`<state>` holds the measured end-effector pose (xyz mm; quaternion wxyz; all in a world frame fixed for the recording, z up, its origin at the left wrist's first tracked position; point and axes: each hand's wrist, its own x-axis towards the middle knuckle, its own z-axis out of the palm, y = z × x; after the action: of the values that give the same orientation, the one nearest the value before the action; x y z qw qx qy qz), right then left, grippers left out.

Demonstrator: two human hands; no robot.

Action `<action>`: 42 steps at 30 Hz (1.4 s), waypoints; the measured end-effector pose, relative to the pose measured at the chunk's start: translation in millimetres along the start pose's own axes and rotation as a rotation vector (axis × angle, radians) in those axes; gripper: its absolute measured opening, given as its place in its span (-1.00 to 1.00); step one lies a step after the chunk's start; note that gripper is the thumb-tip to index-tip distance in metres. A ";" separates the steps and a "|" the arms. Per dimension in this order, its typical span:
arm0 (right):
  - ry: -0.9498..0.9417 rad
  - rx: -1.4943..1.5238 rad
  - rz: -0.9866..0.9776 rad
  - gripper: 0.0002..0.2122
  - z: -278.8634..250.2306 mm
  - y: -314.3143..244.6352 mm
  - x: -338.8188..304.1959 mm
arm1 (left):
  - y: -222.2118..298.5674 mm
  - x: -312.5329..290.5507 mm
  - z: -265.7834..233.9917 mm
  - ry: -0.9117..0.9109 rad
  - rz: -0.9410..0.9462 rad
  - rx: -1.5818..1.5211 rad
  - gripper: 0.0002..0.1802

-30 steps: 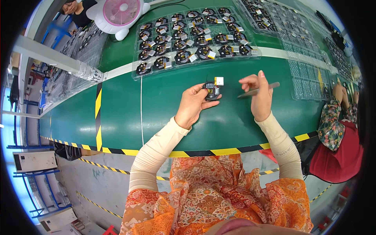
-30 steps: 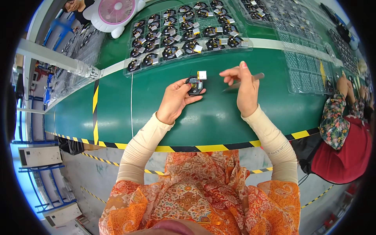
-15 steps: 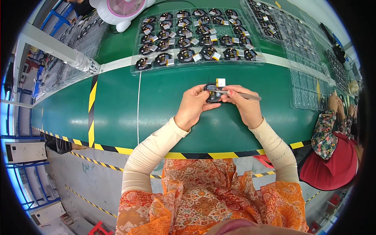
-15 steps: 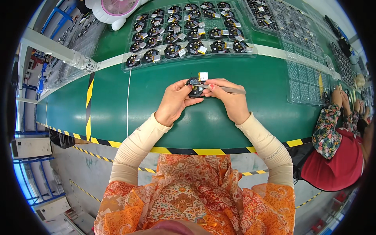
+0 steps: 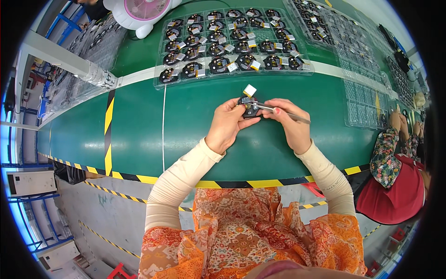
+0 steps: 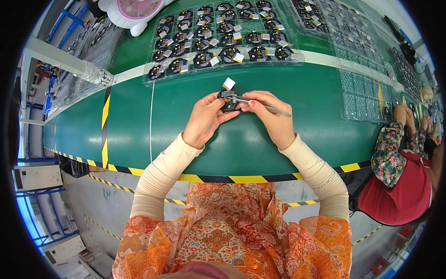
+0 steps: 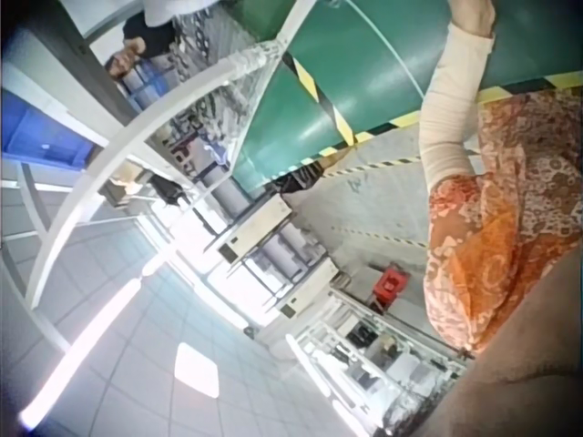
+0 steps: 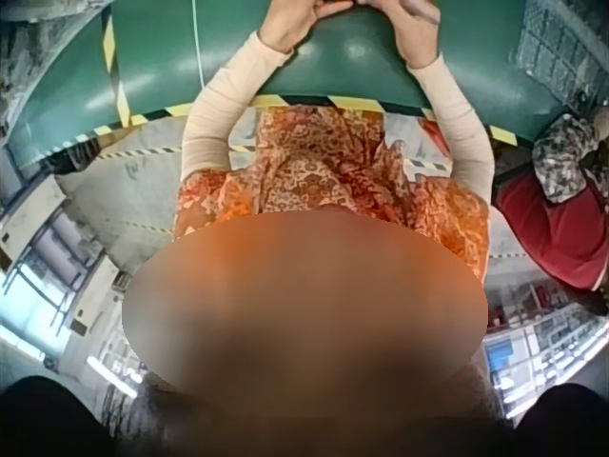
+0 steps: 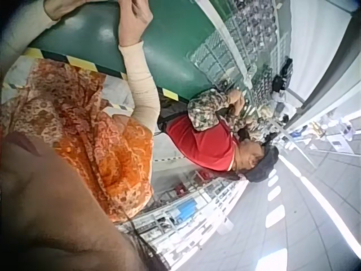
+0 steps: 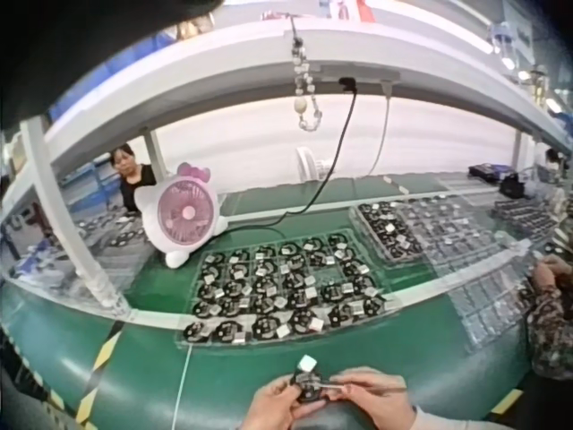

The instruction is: Assembling small electronic components using tweezers.

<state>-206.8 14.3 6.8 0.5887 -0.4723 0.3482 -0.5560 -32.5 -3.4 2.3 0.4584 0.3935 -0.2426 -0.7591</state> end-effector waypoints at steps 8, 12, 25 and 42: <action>-0.118 -0.451 -0.180 -0.85 2.8 -2.3 -2.1 | -4.1 1.3 -1.1 -0.005 0.027 0.002 -0.79; -0.125 -0.446 -0.187 -0.84 1.4 -0.4 -3.1 | -5.9 2.2 -3.0 -0.004 0.047 -0.016 -0.79; -0.079 -0.308 -0.041 -0.83 1.4 -6.2 0.0 | -2.8 0.4 -0.9 -0.023 0.053 0.010 -0.76; -0.007 0.019 0.105 -0.78 -1.5 -8.0 0.9 | 1.2 -1.2 -0.4 -0.080 0.002 -0.021 -0.77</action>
<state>-210.6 13.6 13.9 0.6226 -0.4500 0.3651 -0.5259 -31.2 -2.9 3.4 0.4531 0.3580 -0.2531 -0.7762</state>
